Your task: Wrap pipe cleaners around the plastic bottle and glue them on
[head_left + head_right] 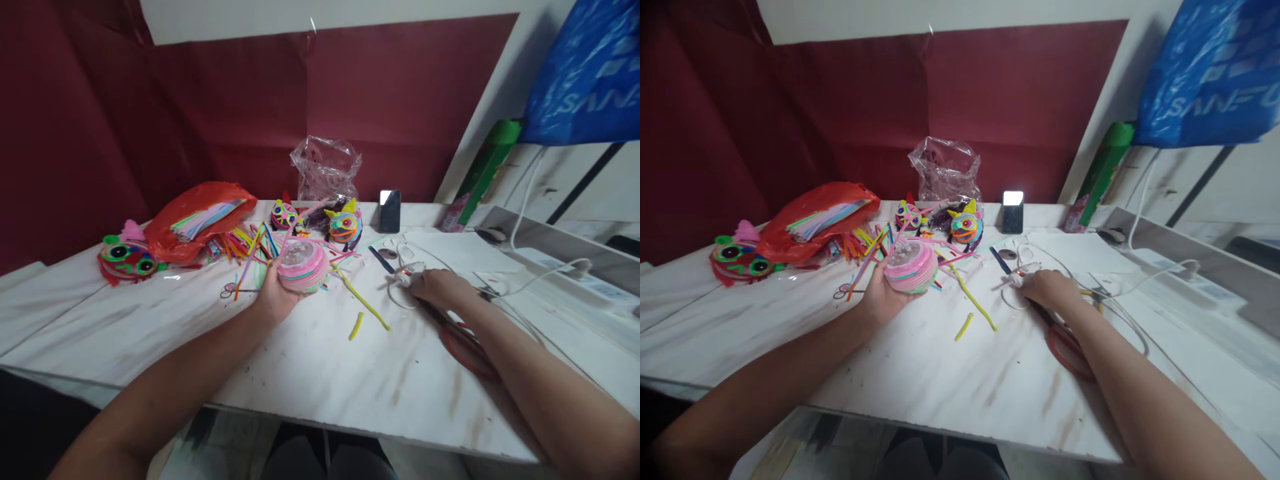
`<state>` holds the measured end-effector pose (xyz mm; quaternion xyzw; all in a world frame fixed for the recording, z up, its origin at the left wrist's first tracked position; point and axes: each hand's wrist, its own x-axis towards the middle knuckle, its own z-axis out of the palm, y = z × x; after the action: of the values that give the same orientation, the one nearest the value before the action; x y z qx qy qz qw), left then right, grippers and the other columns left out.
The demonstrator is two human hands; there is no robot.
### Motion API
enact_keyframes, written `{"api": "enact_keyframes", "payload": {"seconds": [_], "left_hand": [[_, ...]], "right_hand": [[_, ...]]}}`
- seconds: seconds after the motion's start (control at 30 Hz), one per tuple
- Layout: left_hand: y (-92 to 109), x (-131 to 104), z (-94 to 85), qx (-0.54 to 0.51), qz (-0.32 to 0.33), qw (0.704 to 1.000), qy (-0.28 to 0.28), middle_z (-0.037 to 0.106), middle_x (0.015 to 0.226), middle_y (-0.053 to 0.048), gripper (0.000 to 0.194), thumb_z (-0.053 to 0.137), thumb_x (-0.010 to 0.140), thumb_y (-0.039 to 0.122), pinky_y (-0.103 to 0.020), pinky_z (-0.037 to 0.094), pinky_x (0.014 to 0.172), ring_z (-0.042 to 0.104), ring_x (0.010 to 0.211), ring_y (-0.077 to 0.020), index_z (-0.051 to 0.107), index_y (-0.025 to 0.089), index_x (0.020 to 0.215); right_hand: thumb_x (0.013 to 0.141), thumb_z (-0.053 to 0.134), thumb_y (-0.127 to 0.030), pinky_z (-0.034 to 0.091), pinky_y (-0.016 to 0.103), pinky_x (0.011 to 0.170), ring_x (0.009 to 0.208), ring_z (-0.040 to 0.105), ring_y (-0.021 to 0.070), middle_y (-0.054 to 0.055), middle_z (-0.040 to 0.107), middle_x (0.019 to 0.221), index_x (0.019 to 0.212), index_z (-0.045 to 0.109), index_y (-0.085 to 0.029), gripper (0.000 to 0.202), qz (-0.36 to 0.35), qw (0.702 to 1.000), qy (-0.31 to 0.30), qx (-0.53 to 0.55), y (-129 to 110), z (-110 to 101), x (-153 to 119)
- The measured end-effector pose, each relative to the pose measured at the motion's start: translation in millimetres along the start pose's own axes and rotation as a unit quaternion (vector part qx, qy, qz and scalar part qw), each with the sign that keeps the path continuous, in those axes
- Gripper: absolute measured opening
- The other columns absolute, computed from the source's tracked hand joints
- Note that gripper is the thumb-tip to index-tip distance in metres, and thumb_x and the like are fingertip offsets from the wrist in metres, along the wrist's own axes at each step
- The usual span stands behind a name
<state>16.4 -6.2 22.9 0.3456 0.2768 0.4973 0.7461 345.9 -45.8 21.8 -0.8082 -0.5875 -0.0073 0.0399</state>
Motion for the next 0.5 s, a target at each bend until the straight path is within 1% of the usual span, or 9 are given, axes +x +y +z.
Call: {"api": "enact_keyframes", "payload": {"seconds": [0.07, 0.13, 0.23, 0.3, 0.33, 0.4, 0.47, 0.5], "left_hand": [[2, 0, -0.8, -0.008, -0.002, 1.0, -0.006, 0.065, 0.125, -0.007, 0.053, 0.047, 0.083, 0.059, -0.047, 0.051, 0.084, 0.061, 0.112, -0.0297, 0.056, 0.025, 0.123], [3, -1, -0.8, -0.016, -0.006, 1.0, -0.006, 0.066, 0.122, -0.008, 0.055, 0.047, 0.082, 0.059, -0.047, 0.052, 0.084, 0.062, 0.11, -0.0299, 0.056, 0.024, 0.123], [3, -1, 0.3, -0.017, -0.012, 1.0, -0.001, 0.067, 0.119, -0.009, 0.055, 0.047, 0.082, 0.06, -0.046, 0.052, 0.082, 0.063, 0.107, -0.0302, 0.057, 0.024, 0.121], [1, -1, 1.1, -0.004, -0.008, 1.0, -0.001, 0.067, 0.119, -0.008, 0.052, 0.048, 0.082, 0.059, -0.047, 0.052, 0.084, 0.062, 0.109, -0.0302, 0.057, 0.024, 0.119], [0, 0, 1.4, 0.006, 0.003, 1.0, -0.001, 0.066, 0.12, -0.007, 0.049, 0.049, 0.082, 0.056, -0.047, 0.051, 0.086, 0.061, 0.112, -0.0299, 0.058, 0.024, 0.118], [-5, 0, 1.1, 0.026, 0.037, 0.999, -0.006, 0.065, 0.122, -0.007, 0.044, 0.053, 0.082, 0.049, -0.047, 0.05, 0.091, 0.057, 0.118, -0.029, 0.058, 0.023, 0.117], [-11, 1, -0.4, 0.048, 0.072, 0.996, -0.015, 0.065, 0.122, -0.008, 0.042, 0.059, 0.079, 0.041, -0.046, 0.048, 0.095, 0.055, 0.121, -0.0282, 0.058, 0.022, 0.115], [-13, 1, -1.5, 0.062, 0.087, 0.994, -0.017, 0.065, 0.122, -0.008, 0.043, 0.061, 0.077, 0.038, -0.046, 0.047, 0.097, 0.055, 0.121, -0.0279, 0.057, 0.021, 0.116]], "right_hand": [[0.076, 0.052, -0.053, 0.048, 0.041, 0.072, 0.095, 0.065, 0.0378, 0.025, 0.07, 0.102, 0.093, 0.071, -0.01, 0.05, 0.019, 1.0, -0.002, -0.025, 1, -2, 0], [0.078, 0.051, -0.051, 0.048, 0.039, 0.072, 0.096, 0.065, 0.0366, 0.024, 0.069, 0.103, 0.098, 0.07, -0.01, 0.049, 0.037, 0.999, 0.003, -0.028, 3, -6, 1], [0.08, 0.048, -0.037, 0.047, 0.038, 0.069, 0.092, 0.066, 0.0352, 0.024, 0.07, 0.1, 0.1, 0.069, -0.008, 0.041, 0.061, 0.997, 0.049, 0.018, 6, -14, 1], [0.079, 0.046, -0.031, 0.047, 0.036, 0.064, 0.083, 0.067, 0.0327, 0.022, 0.072, 0.089, 0.092, 0.07, -0.008, 0.036, 0.074, 0.99, 0.078, 0.091, 4, -21, -3], [0.079, 0.045, -0.031, 0.047, 0.035, 0.061, 0.076, 0.067, 0.0309, 0.02, 0.072, 0.081, 0.088, 0.071, -0.009, 0.035, 0.077, 0.982, 0.085, 0.15, 1, -24, -7], [0.077, 0.046, -0.034, 0.046, 0.033, 0.053, 0.064, 0.065, 0.0267, 0.015, 0.071, 0.07, 0.082, 0.072, -0.01, 0.036, 0.075, 0.95, 0.088, 0.291, -9, -31, -19], [0.075, 0.046, -0.036, 0.046, 0.03, 0.05, 0.061, 0.064, 0.0233, 0.011, 0.072, 0.07, 0.081, 0.073, -0.012, 0.037, 0.048, 0.909, 0.089, 0.405, -23, -38, -34], [0.075, 0.046, -0.036, 0.048, 0.029, 0.052, 0.063, 0.065, 0.0226, 0.01, 0.072, 0.073, 0.079, 0.074, -0.013, 0.036, 0.02, 0.896, 0.084, 0.435, -30, -40, -43]]}}
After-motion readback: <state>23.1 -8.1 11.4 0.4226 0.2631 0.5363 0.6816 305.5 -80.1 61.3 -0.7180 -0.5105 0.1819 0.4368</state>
